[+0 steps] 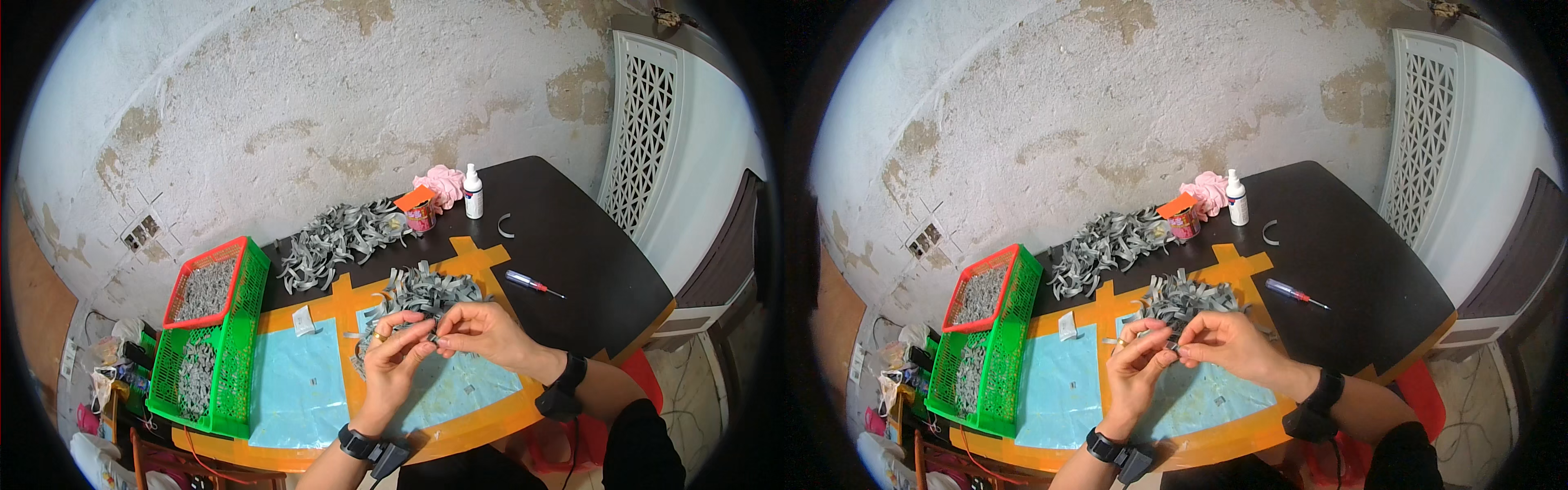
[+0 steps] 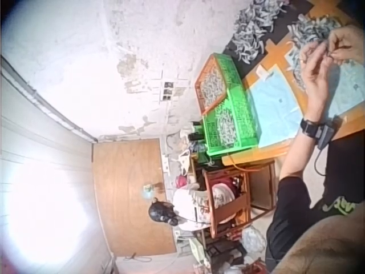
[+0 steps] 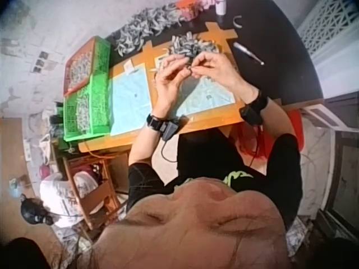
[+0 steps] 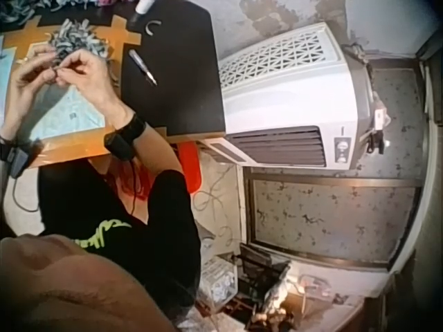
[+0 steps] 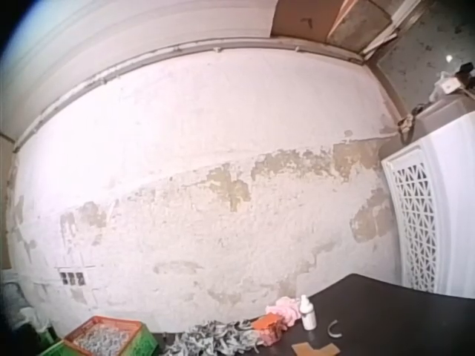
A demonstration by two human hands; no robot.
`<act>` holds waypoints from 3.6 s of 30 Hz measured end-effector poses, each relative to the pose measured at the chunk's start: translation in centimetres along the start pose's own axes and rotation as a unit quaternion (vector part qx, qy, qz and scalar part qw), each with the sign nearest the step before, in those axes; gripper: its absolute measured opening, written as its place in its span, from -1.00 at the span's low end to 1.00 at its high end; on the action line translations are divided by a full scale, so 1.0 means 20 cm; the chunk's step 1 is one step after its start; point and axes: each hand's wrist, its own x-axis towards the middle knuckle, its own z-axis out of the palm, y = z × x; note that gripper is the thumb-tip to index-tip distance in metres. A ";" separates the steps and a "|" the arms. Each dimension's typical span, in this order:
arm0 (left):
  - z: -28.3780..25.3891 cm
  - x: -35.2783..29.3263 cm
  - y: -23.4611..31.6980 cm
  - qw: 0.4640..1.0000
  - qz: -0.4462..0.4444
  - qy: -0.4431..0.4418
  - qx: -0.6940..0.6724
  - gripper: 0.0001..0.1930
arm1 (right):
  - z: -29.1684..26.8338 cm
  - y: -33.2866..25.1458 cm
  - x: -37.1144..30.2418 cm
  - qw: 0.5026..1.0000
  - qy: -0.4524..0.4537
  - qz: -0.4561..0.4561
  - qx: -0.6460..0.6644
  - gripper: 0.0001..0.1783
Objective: The recorder is assembling small grey fabric components, likely for footwear, by threading and folding them together at a workspace.
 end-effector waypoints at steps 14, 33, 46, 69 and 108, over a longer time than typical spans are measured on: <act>-0.01 -0.02 -0.04 0.995 -0.072 -0.003 -0.065 -0.86 | 0.00 0.00 -0.01 0.999 0.002 0.013 0.032 -0.87; 0.00 -0.05 0.00 0.999 0.026 -0.021 0.040 -0.68 | -0.03 0.03 0.00 0.975 -0.053 0.093 0.196 -0.79; 0.01 -0.01 0.02 0.982 0.095 -0.046 0.157 -0.79 | -0.01 0.05 -0.01 0.976 -0.045 0.057 0.204 -0.75; -0.04 -0.02 0.03 0.986 0.056 -0.100 0.122 -0.77 | -0.02 0.06 0.00 0.957 -0.122 0.088 0.246 -0.69; -0.03 0.00 0.08 0.983 0.079 -0.059 0.155 -0.79 | 0.01 0.00 -0.01 0.985 -0.072 0.014 0.159 -0.75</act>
